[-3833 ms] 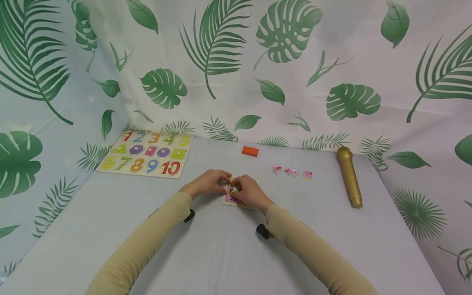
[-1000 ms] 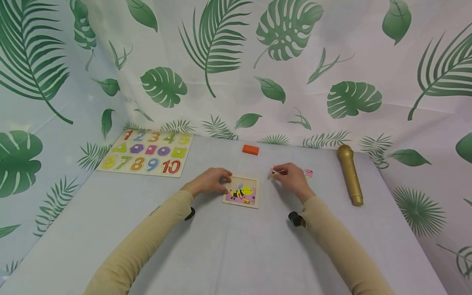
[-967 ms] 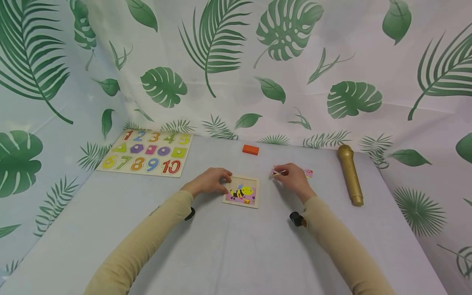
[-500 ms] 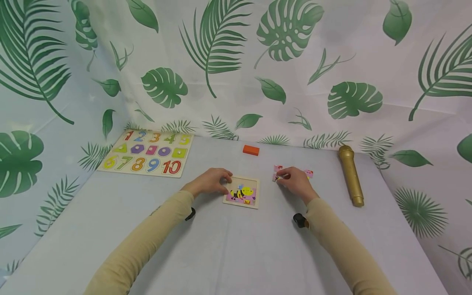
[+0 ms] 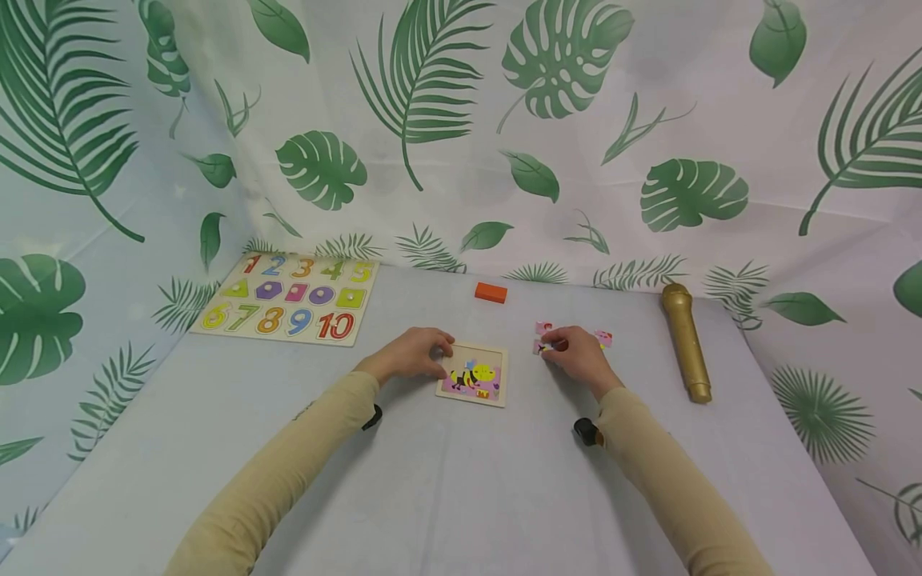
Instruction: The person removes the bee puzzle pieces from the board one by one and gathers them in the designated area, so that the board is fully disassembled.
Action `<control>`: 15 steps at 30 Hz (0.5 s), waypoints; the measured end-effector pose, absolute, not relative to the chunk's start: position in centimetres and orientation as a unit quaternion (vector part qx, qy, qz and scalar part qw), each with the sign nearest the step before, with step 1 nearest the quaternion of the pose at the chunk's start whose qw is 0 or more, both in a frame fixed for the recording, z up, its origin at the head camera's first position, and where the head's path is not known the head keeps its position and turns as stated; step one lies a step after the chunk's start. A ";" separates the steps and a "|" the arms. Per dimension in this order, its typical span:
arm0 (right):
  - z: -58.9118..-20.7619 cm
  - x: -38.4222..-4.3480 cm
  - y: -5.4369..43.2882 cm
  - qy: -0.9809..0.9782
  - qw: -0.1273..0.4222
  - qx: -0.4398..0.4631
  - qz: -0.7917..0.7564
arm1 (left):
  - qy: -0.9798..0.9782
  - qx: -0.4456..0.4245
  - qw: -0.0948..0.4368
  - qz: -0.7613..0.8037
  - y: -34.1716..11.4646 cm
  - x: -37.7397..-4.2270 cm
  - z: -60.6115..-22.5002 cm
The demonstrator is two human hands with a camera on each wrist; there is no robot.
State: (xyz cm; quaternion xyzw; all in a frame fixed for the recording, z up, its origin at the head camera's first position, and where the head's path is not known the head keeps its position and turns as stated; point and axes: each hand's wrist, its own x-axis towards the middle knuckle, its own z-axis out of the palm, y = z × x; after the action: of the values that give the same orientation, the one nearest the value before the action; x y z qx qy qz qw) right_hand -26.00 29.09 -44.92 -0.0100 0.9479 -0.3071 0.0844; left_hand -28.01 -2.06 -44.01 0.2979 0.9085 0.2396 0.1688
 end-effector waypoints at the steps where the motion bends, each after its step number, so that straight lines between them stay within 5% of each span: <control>1: -44.9 -26.0 29.1 0.948 0.083 -0.013 -0.306 | 0.909 0.299 0.168 0.239 -2.1 -28.0 -44.0; 15: -45.3 -26.1 29.0 0.945 0.086 -0.004 -0.315 | 0.907 0.296 0.171 0.245 -2.1 -28.1 -44.0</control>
State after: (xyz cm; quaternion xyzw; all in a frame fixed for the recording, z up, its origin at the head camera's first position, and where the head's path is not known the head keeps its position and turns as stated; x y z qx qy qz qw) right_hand -26.07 29.01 -45.26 -0.0036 0.9453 -0.3147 0.0857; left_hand -28.07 -2.06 -43.98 0.2957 0.9073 0.2449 0.1715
